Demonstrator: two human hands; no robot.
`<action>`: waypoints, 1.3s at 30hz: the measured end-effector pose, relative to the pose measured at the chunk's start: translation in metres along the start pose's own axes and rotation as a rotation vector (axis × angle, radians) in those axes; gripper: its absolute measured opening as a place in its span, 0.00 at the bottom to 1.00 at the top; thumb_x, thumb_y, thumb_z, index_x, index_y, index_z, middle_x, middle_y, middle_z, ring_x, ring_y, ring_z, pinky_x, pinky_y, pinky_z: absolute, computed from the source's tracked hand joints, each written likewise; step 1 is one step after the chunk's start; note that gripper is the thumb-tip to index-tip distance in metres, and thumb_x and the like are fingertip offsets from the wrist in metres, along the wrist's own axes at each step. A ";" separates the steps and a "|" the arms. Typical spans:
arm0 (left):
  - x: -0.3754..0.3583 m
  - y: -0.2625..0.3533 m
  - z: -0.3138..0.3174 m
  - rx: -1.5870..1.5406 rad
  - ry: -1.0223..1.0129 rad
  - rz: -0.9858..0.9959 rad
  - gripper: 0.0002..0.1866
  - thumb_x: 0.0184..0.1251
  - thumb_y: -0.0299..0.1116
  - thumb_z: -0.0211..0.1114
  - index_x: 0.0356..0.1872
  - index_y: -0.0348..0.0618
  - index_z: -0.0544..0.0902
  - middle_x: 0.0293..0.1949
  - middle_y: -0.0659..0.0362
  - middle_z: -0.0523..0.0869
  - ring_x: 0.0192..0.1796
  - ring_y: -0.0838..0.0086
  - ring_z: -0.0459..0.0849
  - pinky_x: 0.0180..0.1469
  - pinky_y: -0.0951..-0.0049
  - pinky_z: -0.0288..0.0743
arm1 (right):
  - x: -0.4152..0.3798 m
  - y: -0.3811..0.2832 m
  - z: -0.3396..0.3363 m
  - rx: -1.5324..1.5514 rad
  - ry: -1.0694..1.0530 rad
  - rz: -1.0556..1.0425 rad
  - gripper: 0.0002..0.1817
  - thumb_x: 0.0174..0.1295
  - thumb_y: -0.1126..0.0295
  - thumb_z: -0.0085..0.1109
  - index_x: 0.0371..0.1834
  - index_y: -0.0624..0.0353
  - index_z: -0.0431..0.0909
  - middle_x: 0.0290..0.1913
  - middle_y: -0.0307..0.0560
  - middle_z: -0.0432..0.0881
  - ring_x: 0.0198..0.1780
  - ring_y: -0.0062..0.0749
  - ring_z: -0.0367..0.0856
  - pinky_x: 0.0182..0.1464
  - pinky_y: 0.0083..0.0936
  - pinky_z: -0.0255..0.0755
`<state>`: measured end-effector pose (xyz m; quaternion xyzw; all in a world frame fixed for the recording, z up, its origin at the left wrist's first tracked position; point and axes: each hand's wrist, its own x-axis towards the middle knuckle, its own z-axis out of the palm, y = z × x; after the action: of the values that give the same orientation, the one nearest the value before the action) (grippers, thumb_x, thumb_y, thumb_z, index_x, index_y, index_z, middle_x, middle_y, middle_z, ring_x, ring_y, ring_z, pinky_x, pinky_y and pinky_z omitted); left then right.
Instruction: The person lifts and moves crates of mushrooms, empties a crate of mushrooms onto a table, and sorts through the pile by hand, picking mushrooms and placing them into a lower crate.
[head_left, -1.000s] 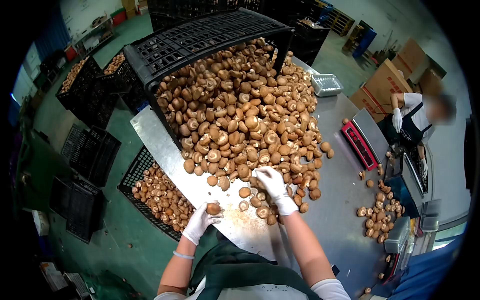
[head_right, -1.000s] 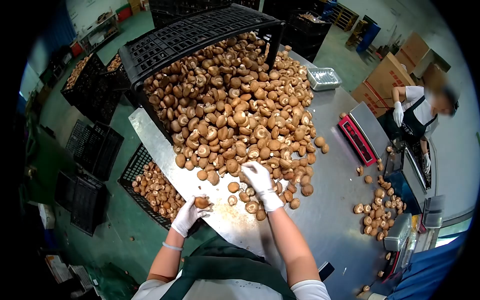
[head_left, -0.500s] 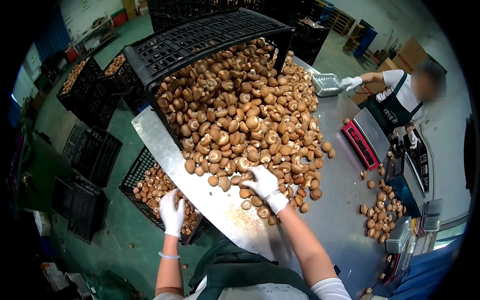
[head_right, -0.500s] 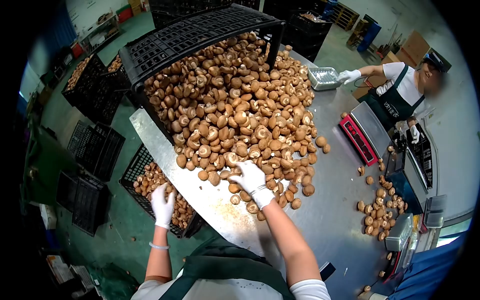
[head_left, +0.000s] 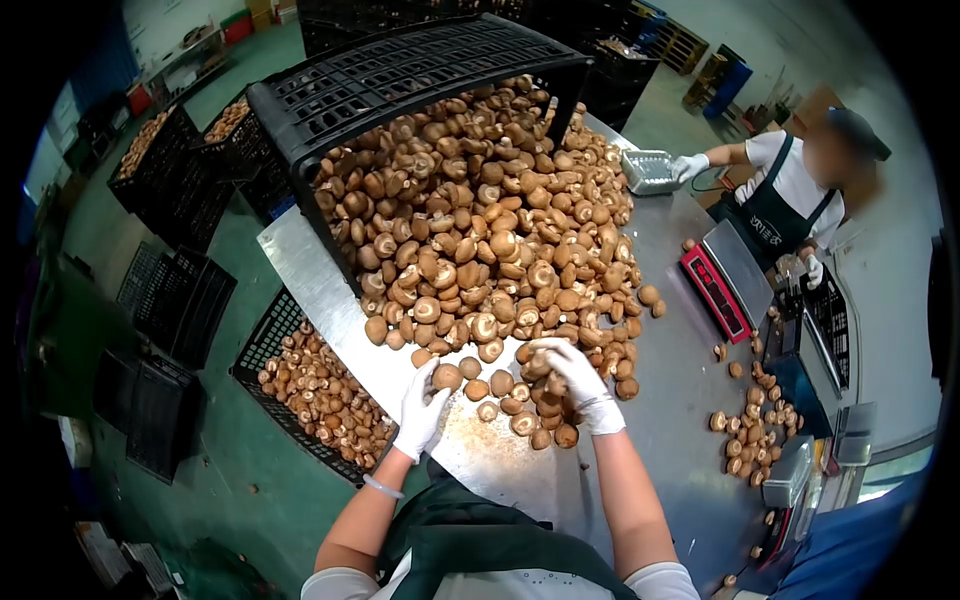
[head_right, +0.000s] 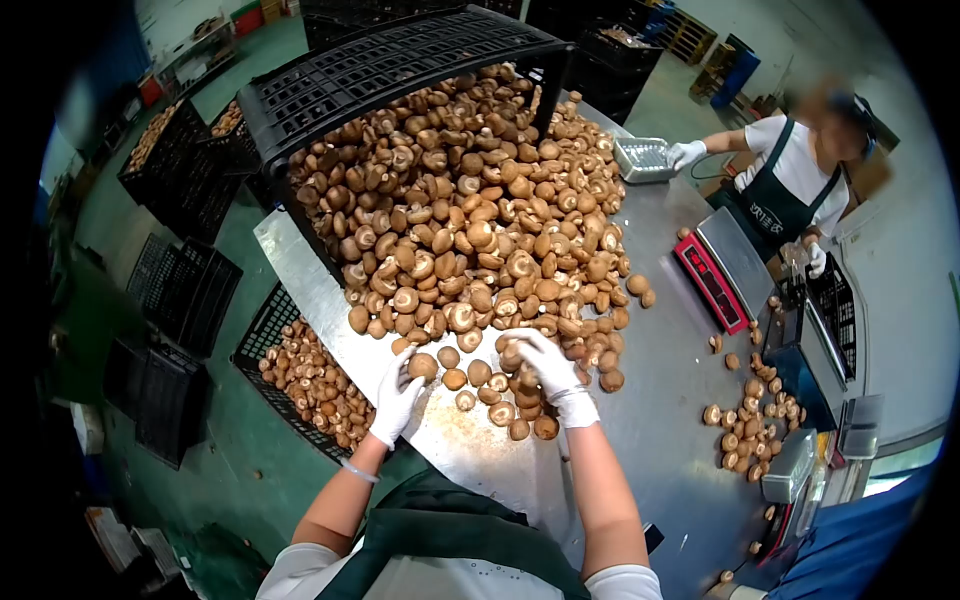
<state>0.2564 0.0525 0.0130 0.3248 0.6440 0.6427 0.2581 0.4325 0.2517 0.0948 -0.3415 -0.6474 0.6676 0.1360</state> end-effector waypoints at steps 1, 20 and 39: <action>-0.005 0.003 0.002 -0.262 0.008 -0.139 0.23 0.65 0.25 0.60 0.62 0.37 0.69 0.58 0.51 0.74 0.60 0.63 0.75 0.63 0.68 0.68 | 0.000 0.005 0.007 -0.180 0.000 0.023 0.14 0.65 0.64 0.52 0.50 0.53 0.79 0.41 0.38 0.80 0.36 0.19 0.76 0.35 0.14 0.70; -0.044 0.072 0.003 -0.357 -0.060 -0.147 0.31 0.65 0.20 0.55 0.69 0.35 0.57 0.66 0.47 0.66 0.65 0.64 0.70 0.65 0.66 0.66 | -0.057 0.027 0.061 0.905 -0.203 0.148 0.29 0.69 0.51 0.49 0.64 0.62 0.65 0.56 0.52 0.77 0.53 0.38 0.80 0.50 0.27 0.78; -0.017 -0.005 -0.180 0.964 0.460 0.162 0.22 0.62 0.24 0.59 0.59 0.29 0.71 0.62 0.44 0.71 0.62 0.54 0.71 0.66 0.60 0.62 | -0.125 0.084 -0.007 1.162 0.138 0.066 0.33 0.69 0.40 0.36 0.59 0.59 0.69 0.54 0.52 0.78 0.55 0.44 0.78 0.52 0.34 0.77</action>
<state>0.1318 -0.0789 0.0143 0.3061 0.8788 0.3465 -0.1183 0.5503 0.1688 0.0503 -0.2735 -0.1537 0.8932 0.3221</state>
